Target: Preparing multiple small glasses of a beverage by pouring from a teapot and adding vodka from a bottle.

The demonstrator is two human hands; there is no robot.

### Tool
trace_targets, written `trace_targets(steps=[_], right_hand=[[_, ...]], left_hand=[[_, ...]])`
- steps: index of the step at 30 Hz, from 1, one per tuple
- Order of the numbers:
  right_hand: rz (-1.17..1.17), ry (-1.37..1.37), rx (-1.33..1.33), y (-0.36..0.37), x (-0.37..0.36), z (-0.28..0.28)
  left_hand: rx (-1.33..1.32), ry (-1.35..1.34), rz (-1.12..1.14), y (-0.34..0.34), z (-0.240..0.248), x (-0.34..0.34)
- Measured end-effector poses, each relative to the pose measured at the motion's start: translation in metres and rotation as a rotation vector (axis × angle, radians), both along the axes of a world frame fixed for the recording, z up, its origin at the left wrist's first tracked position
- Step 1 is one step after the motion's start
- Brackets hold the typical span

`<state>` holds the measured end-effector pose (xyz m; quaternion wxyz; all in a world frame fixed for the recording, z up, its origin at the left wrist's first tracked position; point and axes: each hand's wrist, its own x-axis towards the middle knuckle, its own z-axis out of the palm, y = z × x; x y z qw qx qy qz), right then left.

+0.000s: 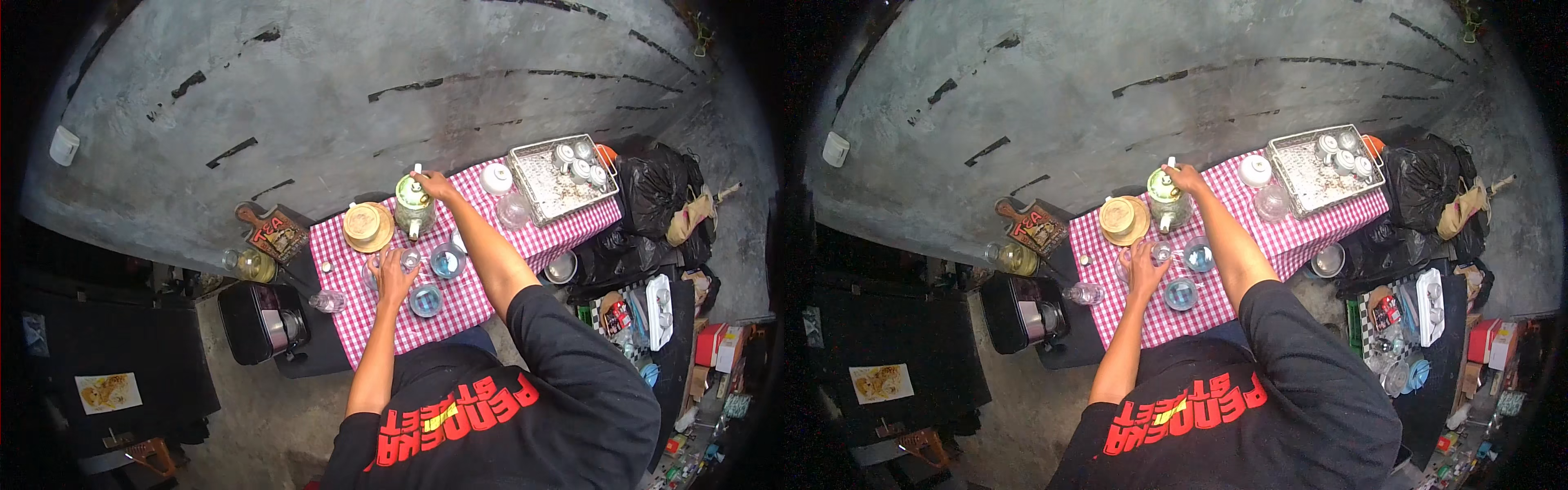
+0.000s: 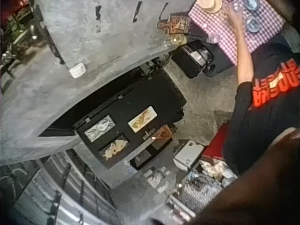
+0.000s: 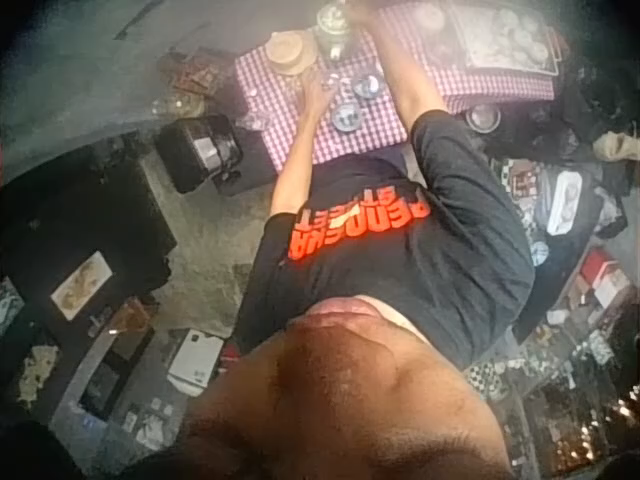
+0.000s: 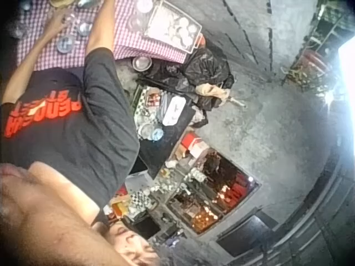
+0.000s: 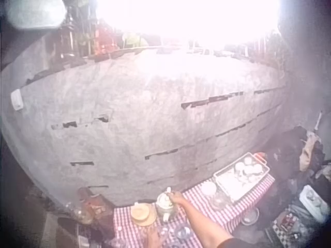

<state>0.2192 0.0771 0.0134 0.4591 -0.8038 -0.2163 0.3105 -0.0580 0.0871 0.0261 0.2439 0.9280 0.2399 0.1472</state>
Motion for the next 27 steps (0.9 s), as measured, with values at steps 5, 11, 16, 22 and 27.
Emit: trace_targets(steps=[5,11,16,22,27], right_hand=[[-0.059,0.172,0.077,-0.001,-0.004,0.007],[-0.107,0.413,0.14,-0.001,-0.016,0.019],[-0.094,0.451,0.272,-0.011,-0.015,0.014],[-0.108,0.32,0.359,-0.016,-0.041,0.016],[-0.128,0.27,0.42,-0.03,-0.033,0.0]], left_hand=[[0.02,-0.044,0.022,0.003,-0.006,0.003],[0.042,-0.039,0.045,0.007,-0.009,0.002],[0.038,-0.032,0.036,0.001,-0.005,0.005],[0.065,0.041,0.083,-0.002,-0.005,-0.004],[0.079,-0.02,0.057,-0.012,-0.003,0.001]])
